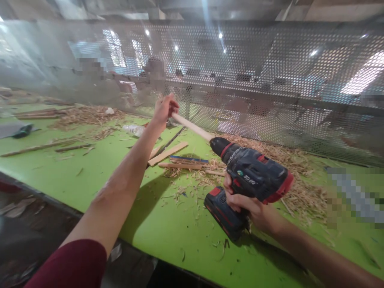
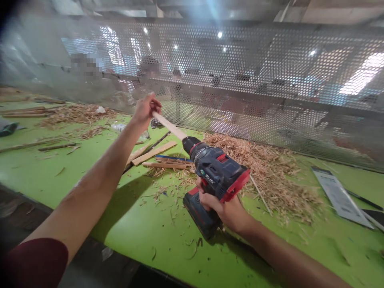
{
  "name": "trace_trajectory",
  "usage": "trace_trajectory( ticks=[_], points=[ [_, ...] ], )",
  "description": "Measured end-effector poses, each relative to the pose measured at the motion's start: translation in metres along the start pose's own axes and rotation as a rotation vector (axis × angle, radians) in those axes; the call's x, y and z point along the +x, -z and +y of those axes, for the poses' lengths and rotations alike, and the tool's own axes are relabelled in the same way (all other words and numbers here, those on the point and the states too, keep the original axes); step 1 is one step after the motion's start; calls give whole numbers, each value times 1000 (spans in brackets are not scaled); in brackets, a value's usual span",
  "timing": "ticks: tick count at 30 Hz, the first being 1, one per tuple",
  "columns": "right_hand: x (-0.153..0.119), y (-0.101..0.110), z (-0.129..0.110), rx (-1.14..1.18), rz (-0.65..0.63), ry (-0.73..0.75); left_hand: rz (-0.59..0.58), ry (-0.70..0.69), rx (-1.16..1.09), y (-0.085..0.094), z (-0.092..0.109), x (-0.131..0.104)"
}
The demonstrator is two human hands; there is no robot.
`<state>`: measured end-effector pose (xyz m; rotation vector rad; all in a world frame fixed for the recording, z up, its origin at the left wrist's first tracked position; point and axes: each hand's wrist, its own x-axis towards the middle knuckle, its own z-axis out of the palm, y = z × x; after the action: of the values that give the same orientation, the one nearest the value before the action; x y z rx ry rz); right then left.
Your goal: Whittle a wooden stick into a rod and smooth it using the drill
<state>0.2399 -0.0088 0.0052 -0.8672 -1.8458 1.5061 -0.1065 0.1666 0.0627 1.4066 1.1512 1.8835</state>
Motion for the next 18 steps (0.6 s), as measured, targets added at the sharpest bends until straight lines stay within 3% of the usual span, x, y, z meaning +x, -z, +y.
trace_trajectory(
  ticks=[3,9,18],
  points=[
    [0,0,0,11,-7,1,21,50,-63,-2,3,-4],
    [0,1,-3,-45,-27,-5,-118,60,-60,-12,16,-15],
    [1,1,-3,-28,-22,7,-220,54,-41,-13,22,-20]
  ],
)
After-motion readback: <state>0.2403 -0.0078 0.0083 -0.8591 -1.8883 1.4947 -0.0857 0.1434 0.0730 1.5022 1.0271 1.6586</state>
